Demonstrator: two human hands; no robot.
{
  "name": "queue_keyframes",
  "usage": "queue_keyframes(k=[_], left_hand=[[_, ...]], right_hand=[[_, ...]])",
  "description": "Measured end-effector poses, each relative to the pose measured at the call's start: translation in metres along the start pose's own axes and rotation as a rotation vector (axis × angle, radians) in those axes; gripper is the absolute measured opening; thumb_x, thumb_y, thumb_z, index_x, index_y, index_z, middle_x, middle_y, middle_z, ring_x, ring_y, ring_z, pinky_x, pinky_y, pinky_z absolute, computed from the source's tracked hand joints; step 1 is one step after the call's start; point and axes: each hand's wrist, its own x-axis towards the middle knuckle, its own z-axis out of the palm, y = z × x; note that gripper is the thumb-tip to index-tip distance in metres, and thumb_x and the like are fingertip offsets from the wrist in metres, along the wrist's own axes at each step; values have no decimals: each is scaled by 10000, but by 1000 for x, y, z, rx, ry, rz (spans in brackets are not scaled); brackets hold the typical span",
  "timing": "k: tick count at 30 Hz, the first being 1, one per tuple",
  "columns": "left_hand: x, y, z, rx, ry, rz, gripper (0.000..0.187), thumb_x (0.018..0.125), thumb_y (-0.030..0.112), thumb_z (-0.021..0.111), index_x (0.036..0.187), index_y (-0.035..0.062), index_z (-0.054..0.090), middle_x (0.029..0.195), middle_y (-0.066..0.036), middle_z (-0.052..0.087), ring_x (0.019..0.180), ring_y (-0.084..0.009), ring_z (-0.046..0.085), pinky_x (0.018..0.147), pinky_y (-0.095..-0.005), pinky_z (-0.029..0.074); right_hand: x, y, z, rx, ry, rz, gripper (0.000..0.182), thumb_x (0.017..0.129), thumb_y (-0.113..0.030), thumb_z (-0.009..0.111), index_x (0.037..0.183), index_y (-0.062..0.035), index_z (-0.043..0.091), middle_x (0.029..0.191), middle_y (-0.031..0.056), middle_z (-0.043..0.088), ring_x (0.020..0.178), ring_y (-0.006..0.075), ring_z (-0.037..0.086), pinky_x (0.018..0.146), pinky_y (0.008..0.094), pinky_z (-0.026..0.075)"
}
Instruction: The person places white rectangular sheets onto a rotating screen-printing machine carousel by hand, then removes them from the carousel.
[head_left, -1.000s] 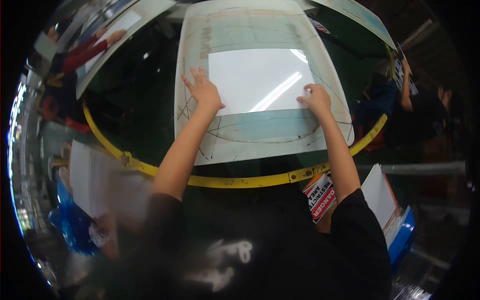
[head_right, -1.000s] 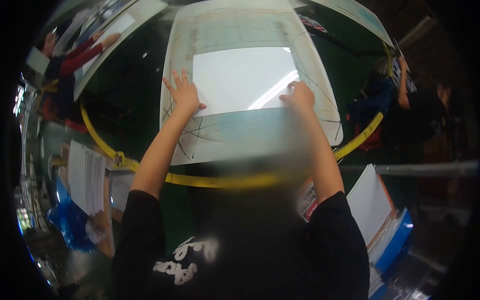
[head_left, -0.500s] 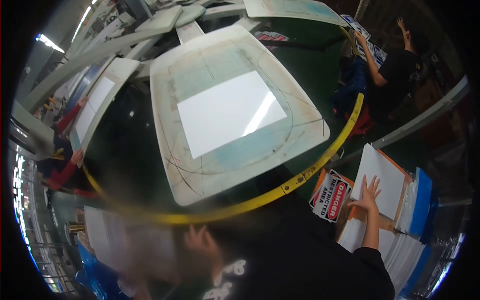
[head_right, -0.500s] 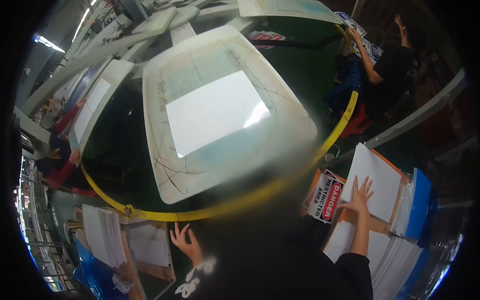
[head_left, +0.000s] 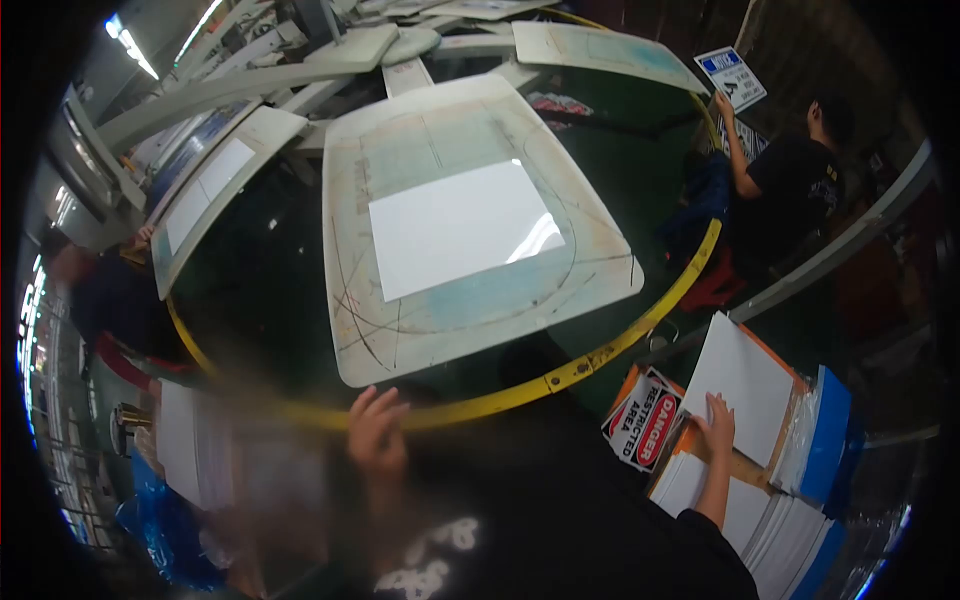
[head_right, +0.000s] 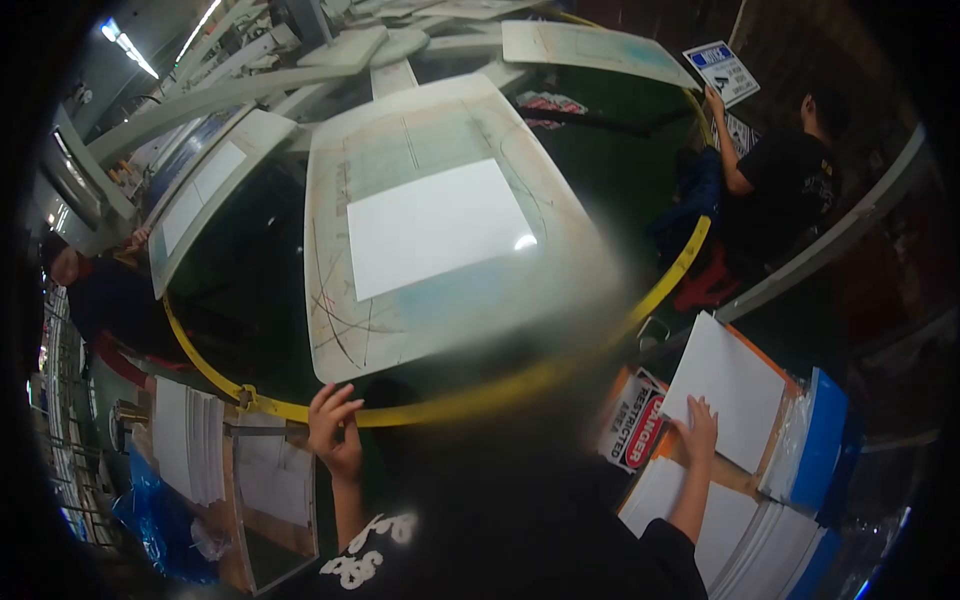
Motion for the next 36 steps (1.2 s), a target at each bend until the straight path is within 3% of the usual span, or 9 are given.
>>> queue_keyframes(k=[8, 13, 16, 18, 21, 27, 29, 32, 36], left_hand=[[-5, 3, -3, -75, -53, -7, 166, 738, -80, 577, 820, 42, 654, 906, -84, 672, 957, -254, 600, 848, -335, 448], [9, 14, 6, -238, -218, 73, 171, 761, -54, 580, 882, 39, 656, 885, -79, 672, 879, -237, 621, 838, -322, 455], [20, 49, 15, -427, -342, -211, 247, 818, 15, 579, 1062, 31, 614, 899, -80, 672, 874, -206, 623, 846, -316, 453], [26, 69, 26, -723, -579, -478, 415, 847, 7, 548, 1256, 47, 488, 1072, -116, 630, 1036, -225, 579, 902, -341, 430], [33, 93, 54, -1288, -733, -415, 540, 860, 45, 551, 1357, 43, 340, 1260, -158, 511, 1160, -219, 494, 964, -339, 385], [73, 147, 58, -1539, -773, -585, 456, 882, 87, 547, 1306, 17, 395, 1160, -106, 557, 1062, -173, 529, 910, -311, 421], [71, 140, 52, -1345, -688, -724, 390, 888, 97, 546, 1254, 3, 450, 1096, -72, 581, 987, -151, 554, 862, -302, 449], [50, 80, 62, -1304, -554, -649, 329, 888, 117, 555, 1187, -11, 499, 1030, -80, 600, 905, -144, 568, 795, -291, 471], [13, 17, 33, -1329, -235, -871, 252, 870, 104, 581, 1084, -26, 559, 1011, -90, 611, 897, -180, 588, 832, -302, 454]], right_hand=[[-12, -5, -15, -89, 548, -24, 415, 714, 60, 512, 1110, -55, 554, 1031, 117, 618, 1019, 233, 580, 1049, 472, 296], [-13, -16, -93, -327, 800, -128, 376, 758, 62, 432, 1067, -55, 612, 1045, 97, 633, 1033, 221, 585, 1075, 467, 253], [-20, -51, -149, -359, 967, -140, 365, 827, 8, 381, 1100, -60, 614, 1078, 94, 635, 1061, 222, 580, 1090, 460, 224], [-28, -96, -179, -330, 1054, -180, 349, 896, -58, 351, 1136, -61, 605, 1113, 97, 630, 1088, 244, 572, 1092, 468, 209], [-28, -156, -192, -172, 1188, -369, 325, 922, -121, 362, 1127, -70, 609, 1156, 129, 604, 1140, 307, 530, 1089, 488, 197], [-27, -273, -131, -30, 1010, -648, 336, 864, -340, 535, 1128, -150, 619, 1331, 206, 435, 1321, 422, 238, 1068, 581, 133], [-27, -301, -129, -271, 634, -790, 525, 787, -493, 608, 1212, -186, 573, 1430, 215, 275, 1357, 417, 113, 1067, 576, 102], [-11, -321, -150, 227, 130, -919, 879, 659, -636, 653, 1351, -150, 414, 1482, 213, 105, 1360, 434, 27, 1075, 547, 74], [36, -286, -130, 445, 356, -476, 1197, 568, -686, 675, 1435, -63, 136, 1488, 219, -13, 1373, 382, -21, 1092, 490, 57]])
